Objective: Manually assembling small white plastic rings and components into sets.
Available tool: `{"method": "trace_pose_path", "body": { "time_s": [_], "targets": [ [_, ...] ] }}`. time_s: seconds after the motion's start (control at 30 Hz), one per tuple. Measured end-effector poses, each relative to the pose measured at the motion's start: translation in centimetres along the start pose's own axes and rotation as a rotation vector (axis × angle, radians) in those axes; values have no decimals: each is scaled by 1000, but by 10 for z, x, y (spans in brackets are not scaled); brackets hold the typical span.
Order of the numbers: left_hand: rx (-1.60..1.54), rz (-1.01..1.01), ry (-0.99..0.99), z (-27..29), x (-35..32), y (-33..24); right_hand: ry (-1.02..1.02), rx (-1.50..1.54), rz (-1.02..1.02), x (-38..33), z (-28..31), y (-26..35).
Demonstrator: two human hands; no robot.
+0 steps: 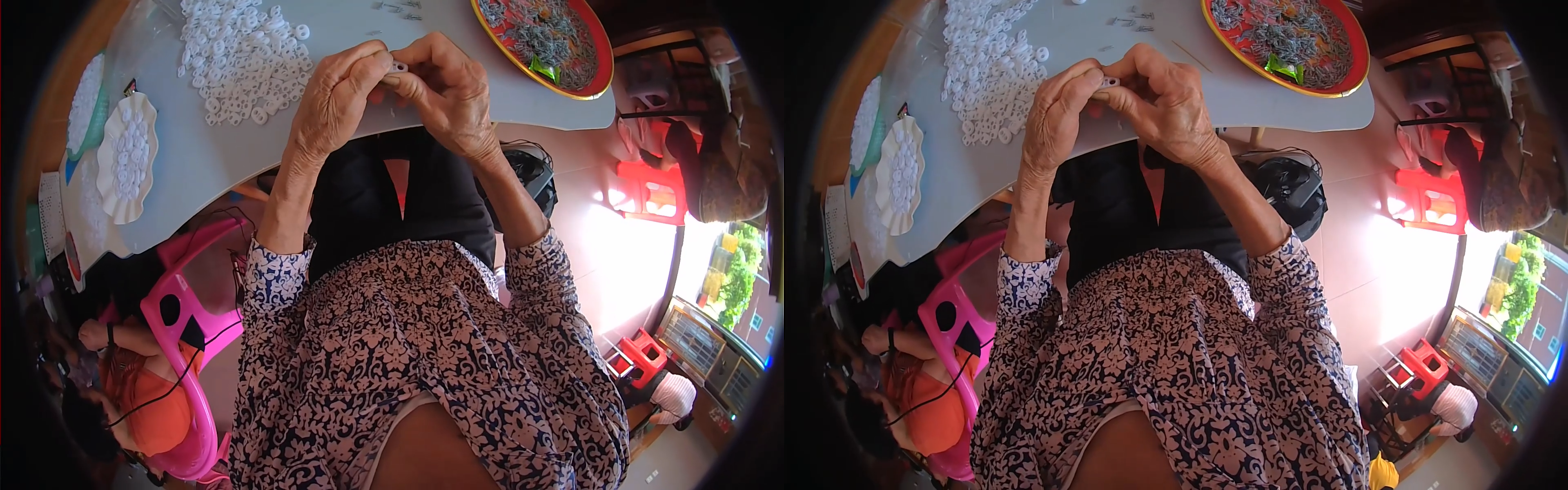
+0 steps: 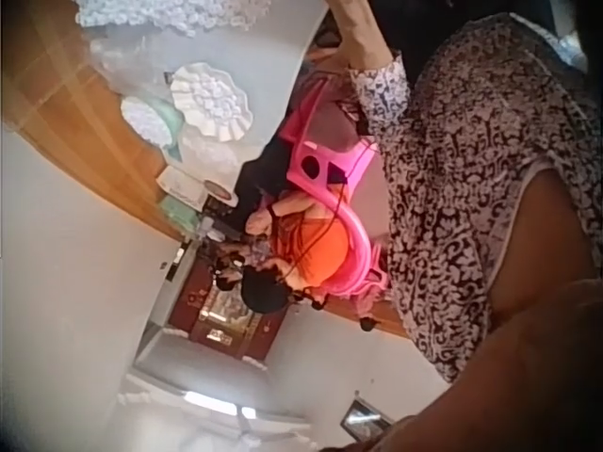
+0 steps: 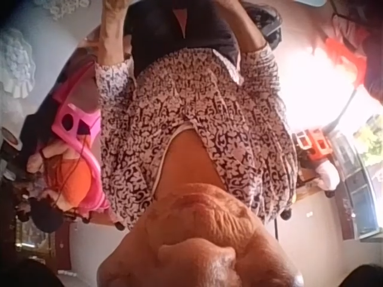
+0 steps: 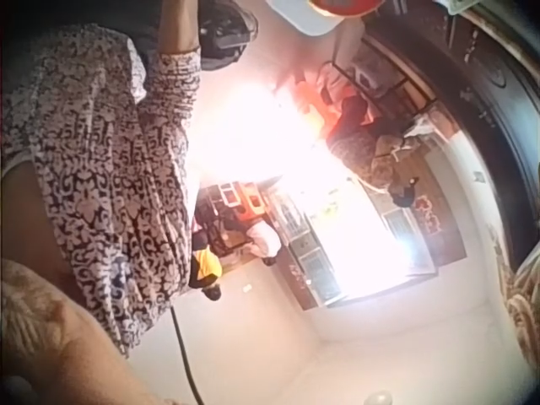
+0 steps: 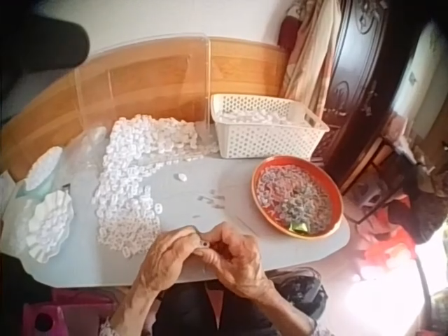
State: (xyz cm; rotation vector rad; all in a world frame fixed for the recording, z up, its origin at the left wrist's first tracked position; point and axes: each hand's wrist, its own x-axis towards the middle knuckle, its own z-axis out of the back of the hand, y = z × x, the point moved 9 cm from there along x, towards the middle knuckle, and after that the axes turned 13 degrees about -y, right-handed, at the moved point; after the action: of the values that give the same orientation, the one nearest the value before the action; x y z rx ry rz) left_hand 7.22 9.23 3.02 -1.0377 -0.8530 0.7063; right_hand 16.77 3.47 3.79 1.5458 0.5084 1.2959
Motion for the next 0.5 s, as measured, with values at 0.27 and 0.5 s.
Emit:
{"method": "trace_pose_path", "body": {
  "time_s": [0.27, 0.5],
  "targets": [
    [-91, 15, -66, 4, 0, -1, -10, 243, -157, 5, -1, -11],
    [-100, -28, -130, 4, -7, -9, -77, 269, -268, 6, 2, -21]
  ]
}}
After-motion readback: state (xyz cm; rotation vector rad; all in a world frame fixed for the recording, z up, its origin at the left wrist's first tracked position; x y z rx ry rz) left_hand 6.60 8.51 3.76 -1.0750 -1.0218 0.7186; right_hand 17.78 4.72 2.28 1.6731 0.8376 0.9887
